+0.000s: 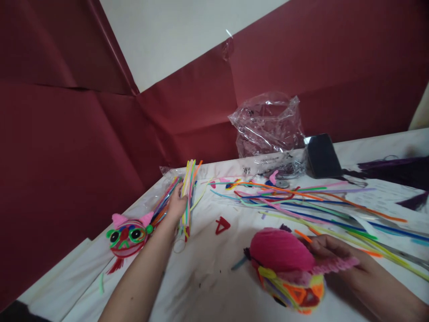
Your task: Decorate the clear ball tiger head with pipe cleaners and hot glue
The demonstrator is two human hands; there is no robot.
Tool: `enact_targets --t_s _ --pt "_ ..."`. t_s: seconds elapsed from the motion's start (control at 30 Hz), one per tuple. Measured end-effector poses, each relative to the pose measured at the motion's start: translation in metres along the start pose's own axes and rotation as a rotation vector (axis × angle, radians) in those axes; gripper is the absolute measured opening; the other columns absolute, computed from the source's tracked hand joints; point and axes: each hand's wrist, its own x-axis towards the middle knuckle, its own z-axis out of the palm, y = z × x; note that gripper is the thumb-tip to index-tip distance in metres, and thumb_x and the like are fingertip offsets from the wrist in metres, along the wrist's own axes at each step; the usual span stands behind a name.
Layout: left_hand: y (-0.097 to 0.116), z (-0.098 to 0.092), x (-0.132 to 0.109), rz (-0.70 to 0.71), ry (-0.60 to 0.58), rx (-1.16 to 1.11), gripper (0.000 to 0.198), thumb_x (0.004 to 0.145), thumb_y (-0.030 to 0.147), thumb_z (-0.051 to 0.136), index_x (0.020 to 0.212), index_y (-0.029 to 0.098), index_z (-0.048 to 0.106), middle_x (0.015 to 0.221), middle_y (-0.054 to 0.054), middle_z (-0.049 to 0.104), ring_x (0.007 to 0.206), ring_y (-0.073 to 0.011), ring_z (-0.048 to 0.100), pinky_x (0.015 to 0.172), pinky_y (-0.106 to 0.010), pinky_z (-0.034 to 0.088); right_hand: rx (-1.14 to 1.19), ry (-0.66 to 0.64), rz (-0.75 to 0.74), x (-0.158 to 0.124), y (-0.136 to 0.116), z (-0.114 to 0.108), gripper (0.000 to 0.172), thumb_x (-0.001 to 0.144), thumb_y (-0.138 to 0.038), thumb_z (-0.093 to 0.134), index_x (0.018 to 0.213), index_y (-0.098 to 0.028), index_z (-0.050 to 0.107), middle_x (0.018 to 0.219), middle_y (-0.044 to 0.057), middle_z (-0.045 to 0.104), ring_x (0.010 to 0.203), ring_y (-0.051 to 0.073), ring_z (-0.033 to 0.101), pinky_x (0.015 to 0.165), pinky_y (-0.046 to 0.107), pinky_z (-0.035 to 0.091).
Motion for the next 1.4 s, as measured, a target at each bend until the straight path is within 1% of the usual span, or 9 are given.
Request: enact_targets --t_s 0.27,0.33,0.47,0.6,0.73,0.9,1.03,1.23,1.4 --pt "0.030 0.007 -0.021 0.093 -0.070 0.001 0.048 0.072 0.015 0.059 0.120 0.014 0.056 0.135 -0.013 0.051 0.134 -0.0291 0.036 0.114 -0.045 0.023 0.161 -0.073 0.118 0.002 0.008 0.006 0.044 0.062 -0.065 0.066 0.061 -0.022 0.057 0.064 0.003 0.056 0.062 0.020 0.048 0.059 0.032 0.042" --pt "0.051 0.005 -0.040 0.158 -0.280 -0.037 0.047 0.075 0.024 0.059 0.122 0.014 0.055 0.130 -0.014 0.054 0.126 -0.0283 0.045 0.109 -0.045 0.031 0.241 -0.077 0.149 0.001 0.005 0.008 0.046 0.065 -0.065 0.066 0.060 -0.021 0.053 0.062 0.001 0.053 0.059 0.016 0.045 0.055 0.029 0.038" --pt "0.085 0.000 -0.096 0.214 -0.970 -0.241 0.075 0.059 0.037 0.079 0.127 0.020 0.051 0.116 -0.010 0.061 0.102 -0.0248 0.059 0.093 -0.040 0.045 0.369 -0.096 0.203 0.000 0.001 0.010 0.048 0.064 -0.065 0.068 0.064 -0.020 0.051 0.064 0.000 0.054 0.058 0.013 0.045 0.057 0.027 0.037" --pt "0.093 0.015 -0.157 0.304 -0.911 -0.432 0.116 0.043 0.040 0.088 0.142 0.027 0.029 0.144 -0.014 0.034 0.127 -0.0328 0.041 0.104 -0.048 0.037 0.386 -0.128 0.215 -0.001 0.003 0.010 0.050 0.065 -0.067 0.066 0.068 -0.019 0.052 0.063 -0.001 0.054 0.055 0.012 0.045 0.054 0.026 0.035" --pt "0.094 0.037 -0.187 0.332 -0.835 -0.689 0.120 0.043 0.035 0.089 0.143 0.028 0.023 0.149 -0.015 0.025 0.134 -0.0364 0.033 0.109 -0.051 0.030 0.218 -0.177 0.181 0.004 -0.001 0.004 0.052 0.062 -0.069 0.065 0.067 -0.020 0.051 0.061 -0.001 0.053 0.053 0.012 0.045 0.051 0.026 0.035" --pt "0.113 0.036 -0.184 0.229 -0.857 -0.776 0.105 0.050 0.015 0.082 0.138 0.030 0.027 0.148 -0.013 0.029 0.132 -0.0346 0.038 0.105 -0.051 0.038 -0.433 -0.138 -0.165 0.049 -0.016 -0.023 0.030 0.082 -0.048 0.048 0.072 -0.021 0.055 0.068 0.004 0.060 0.061 0.018 0.053 0.060 0.031 0.042" --pt "0.120 0.033 -0.183 0.130 -0.869 -0.807 0.095 0.054 0.010 0.078 0.135 0.030 0.033 0.142 -0.011 0.040 0.125 -0.0317 0.047 0.098 -0.044 0.046 -0.900 -0.057 -0.495 0.113 -0.018 -0.038 0.022 0.087 -0.023 0.041 0.079 -0.017 0.061 0.098 0.014 0.065 0.094 0.025 0.058 0.083 0.036 0.043" --pt "0.105 0.045 -0.192 0.262 -0.795 -0.738 0.098 0.056 0.017 0.081 0.138 0.030 0.029 0.140 -0.012 0.041 0.124 -0.0303 0.047 0.101 -0.042 0.043 -0.969 -0.320 -0.514 0.151 0.008 -0.024 0.014 0.079 -0.019 0.057 0.070 -0.020 0.068 0.080 0.003 0.070 0.074 0.017 0.062 0.070 0.026 0.046" --pt "0.093 0.045 -0.191 0.253 -0.834 -0.637 0.105 0.051 0.027 0.086 0.140 0.029 0.031 0.144 -0.013 0.035 0.126 -0.0339 0.042 0.097 -0.043 0.046 -1.018 -0.272 -0.574 0.145 0.019 -0.020 0.019 0.082 -0.014 0.050 0.080 -0.014 0.069 0.084 0.012 0.069 0.082 0.022 0.060 0.076 0.032 0.043"
